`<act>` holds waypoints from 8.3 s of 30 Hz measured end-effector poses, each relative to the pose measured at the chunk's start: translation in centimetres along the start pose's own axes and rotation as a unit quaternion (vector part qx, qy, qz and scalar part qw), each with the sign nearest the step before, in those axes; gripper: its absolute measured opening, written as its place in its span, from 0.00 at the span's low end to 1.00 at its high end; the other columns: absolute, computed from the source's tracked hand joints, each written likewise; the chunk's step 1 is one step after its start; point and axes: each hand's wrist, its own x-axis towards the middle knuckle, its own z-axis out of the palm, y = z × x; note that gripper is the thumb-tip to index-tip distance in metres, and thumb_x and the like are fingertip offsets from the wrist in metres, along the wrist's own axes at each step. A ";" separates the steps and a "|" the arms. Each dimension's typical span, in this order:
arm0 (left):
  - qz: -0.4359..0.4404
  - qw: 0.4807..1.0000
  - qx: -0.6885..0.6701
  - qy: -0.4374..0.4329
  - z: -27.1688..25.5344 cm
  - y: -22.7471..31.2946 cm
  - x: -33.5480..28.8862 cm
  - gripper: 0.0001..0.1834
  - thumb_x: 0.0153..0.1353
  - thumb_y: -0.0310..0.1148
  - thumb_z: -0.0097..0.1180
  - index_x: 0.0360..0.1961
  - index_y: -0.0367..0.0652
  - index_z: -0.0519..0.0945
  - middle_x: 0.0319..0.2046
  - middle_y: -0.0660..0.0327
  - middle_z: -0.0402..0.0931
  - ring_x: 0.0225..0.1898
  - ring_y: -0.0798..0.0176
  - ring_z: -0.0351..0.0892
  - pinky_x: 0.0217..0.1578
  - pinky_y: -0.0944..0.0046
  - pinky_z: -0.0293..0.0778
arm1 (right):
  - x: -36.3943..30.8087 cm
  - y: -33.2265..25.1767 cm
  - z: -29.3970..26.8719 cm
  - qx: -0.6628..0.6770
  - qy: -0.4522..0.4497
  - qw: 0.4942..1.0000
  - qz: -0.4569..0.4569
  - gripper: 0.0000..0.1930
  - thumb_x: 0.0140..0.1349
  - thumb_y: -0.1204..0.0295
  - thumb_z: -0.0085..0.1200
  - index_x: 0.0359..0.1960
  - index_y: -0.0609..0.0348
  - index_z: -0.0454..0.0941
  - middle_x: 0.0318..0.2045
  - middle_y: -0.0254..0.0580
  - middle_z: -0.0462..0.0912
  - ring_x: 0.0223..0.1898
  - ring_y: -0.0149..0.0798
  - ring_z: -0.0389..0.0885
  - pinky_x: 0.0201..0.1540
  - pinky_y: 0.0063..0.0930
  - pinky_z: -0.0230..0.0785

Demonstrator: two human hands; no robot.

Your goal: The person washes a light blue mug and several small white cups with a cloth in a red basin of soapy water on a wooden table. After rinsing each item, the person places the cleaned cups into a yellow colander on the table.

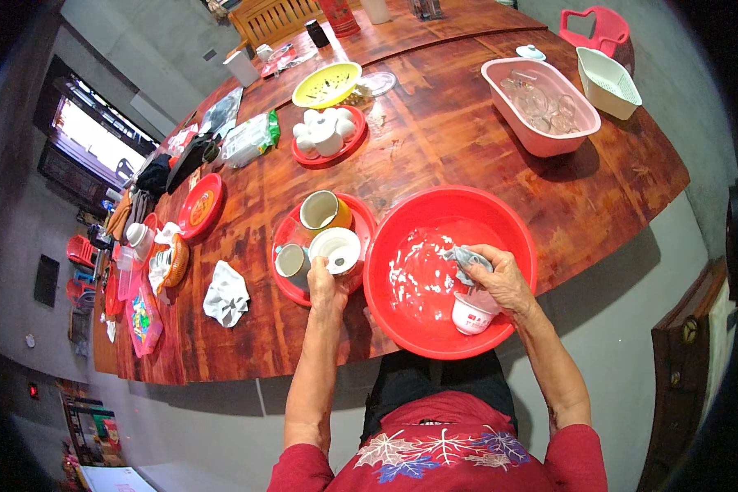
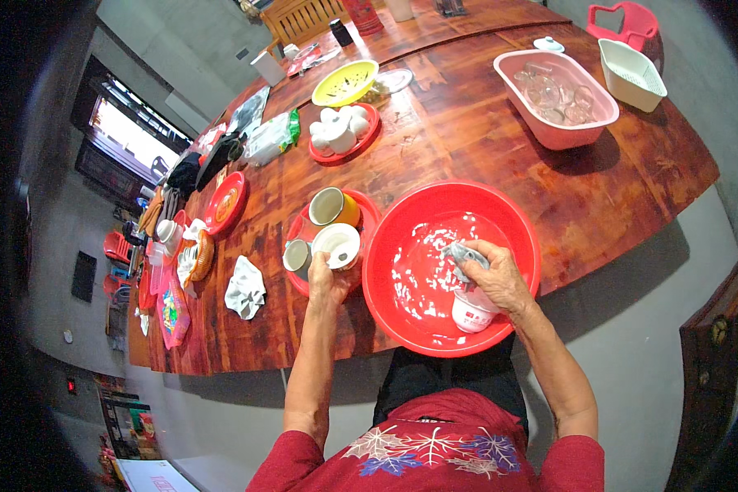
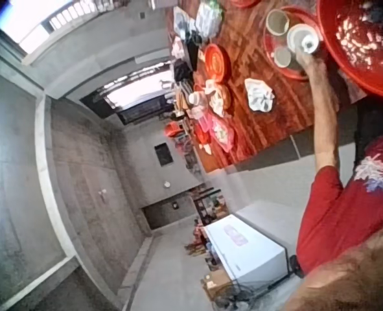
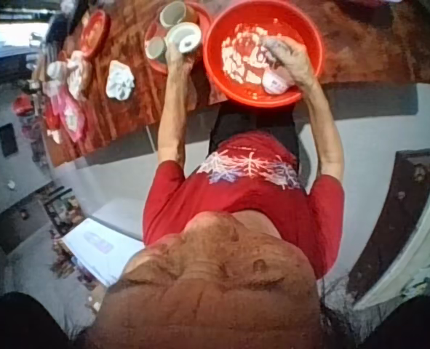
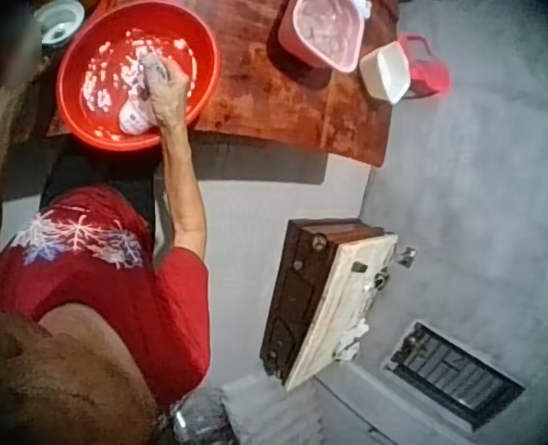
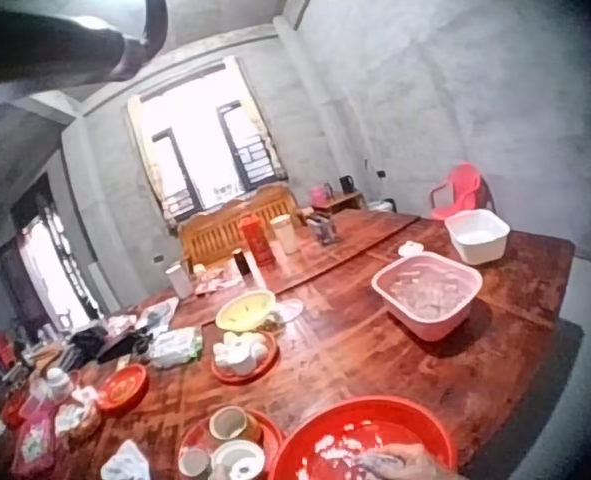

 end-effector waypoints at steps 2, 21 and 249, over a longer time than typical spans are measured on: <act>-0.035 0.998 0.058 -0.001 -1.0 -0.5 0.6 0.22 0.59 0.36 0.32 0.52 0.39 0.68 0.39 0.51 0.77 0.35 0.52 0.80 0.28 0.53 0.80 | 0.0 -0.1 0.0 0.003 0.003 1.000 -0.001 0.12 0.61 0.75 0.52 0.45 0.65 0.75 0.31 0.32 0.80 0.29 0.23 0.76 0.31 0.17 0.69; -0.068 0.988 0.004 0.141 -1.6 -1.4 2.4 0.18 0.58 0.17 0.40 0.51 0.28 0.65 0.44 0.46 0.73 0.42 0.46 0.79 0.35 0.43 0.80 | -0.2 -0.6 0.1 0.000 0.047 0.998 -0.039 0.11 0.60 0.75 0.50 0.43 0.65 0.77 0.29 0.32 0.78 0.28 0.22 0.74 0.31 0.19 0.68; -0.126 0.957 -0.215 -0.150 8.5 -7.4 -5.8 0.18 0.54 0.47 0.59 0.38 0.47 0.76 0.36 0.62 0.79 0.37 0.60 0.80 0.38 0.54 0.79 | 6.8 2.3 -0.2 -0.677 0.120 0.704 -0.178 0.07 0.54 0.74 0.48 0.32 0.62 0.76 0.39 0.56 0.69 0.38 0.56 0.73 0.32 0.48 0.73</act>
